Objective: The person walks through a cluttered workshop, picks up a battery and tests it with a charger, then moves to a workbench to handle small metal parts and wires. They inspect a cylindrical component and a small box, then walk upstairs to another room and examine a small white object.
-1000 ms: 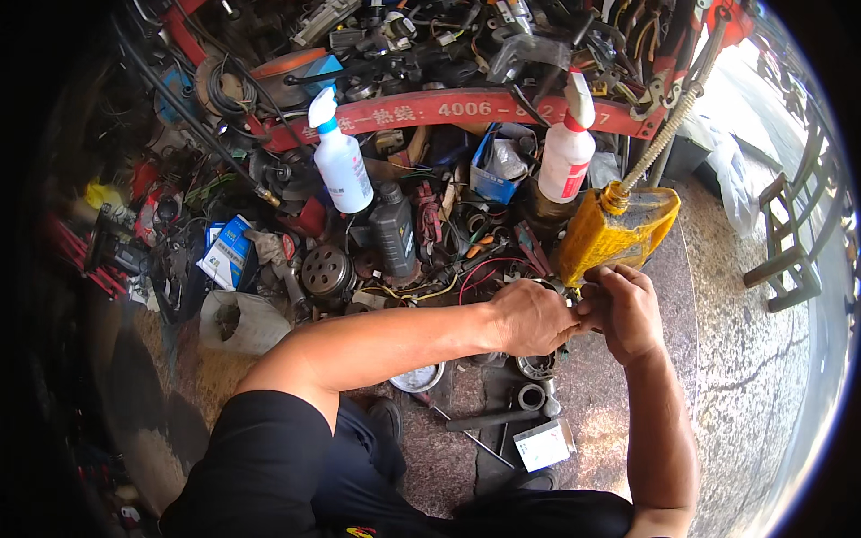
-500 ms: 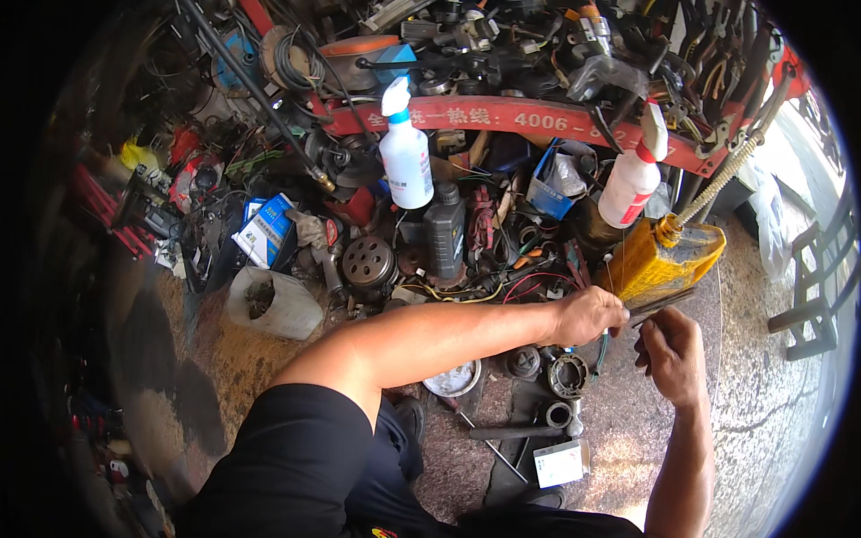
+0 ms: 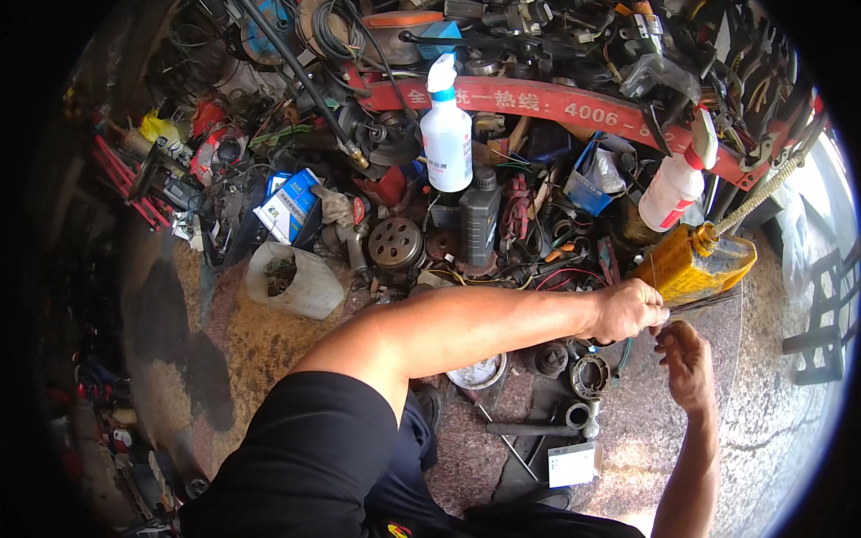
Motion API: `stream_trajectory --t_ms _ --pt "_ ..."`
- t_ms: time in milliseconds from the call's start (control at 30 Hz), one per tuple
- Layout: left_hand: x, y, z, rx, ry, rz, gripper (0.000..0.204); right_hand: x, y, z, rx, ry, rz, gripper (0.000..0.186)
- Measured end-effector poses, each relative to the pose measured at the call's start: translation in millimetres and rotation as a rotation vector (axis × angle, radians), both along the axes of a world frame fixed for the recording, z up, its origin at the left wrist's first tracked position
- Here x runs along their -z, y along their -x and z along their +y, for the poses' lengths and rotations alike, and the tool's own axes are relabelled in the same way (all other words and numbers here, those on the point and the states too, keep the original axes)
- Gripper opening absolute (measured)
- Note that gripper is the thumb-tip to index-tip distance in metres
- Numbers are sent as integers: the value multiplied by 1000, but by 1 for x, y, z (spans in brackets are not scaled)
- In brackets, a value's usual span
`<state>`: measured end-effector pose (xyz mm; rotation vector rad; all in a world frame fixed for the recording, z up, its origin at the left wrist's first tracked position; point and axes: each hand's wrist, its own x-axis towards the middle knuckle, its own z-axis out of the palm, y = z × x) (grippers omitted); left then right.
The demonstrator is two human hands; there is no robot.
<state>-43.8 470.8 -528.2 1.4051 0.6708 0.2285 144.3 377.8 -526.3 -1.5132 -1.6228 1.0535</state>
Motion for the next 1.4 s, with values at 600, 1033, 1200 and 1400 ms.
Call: stream_trajectory --t_ms 600,1033,1200,1400 --pt "0 14 -42 445 -1256 225 28 -4 -22 5 -234 511 -179 30" --pt "-9 13 -16 186 -965 526 24 -32 4 3 -210 26 -377 21" --pt "-17 25 -18 535 -1160 169 19 -32 -17 8 -333 225 -320 16" --pt "-21 14 -19 32 -677 -182 22 -5 -10 -11 -240 482 896 33"
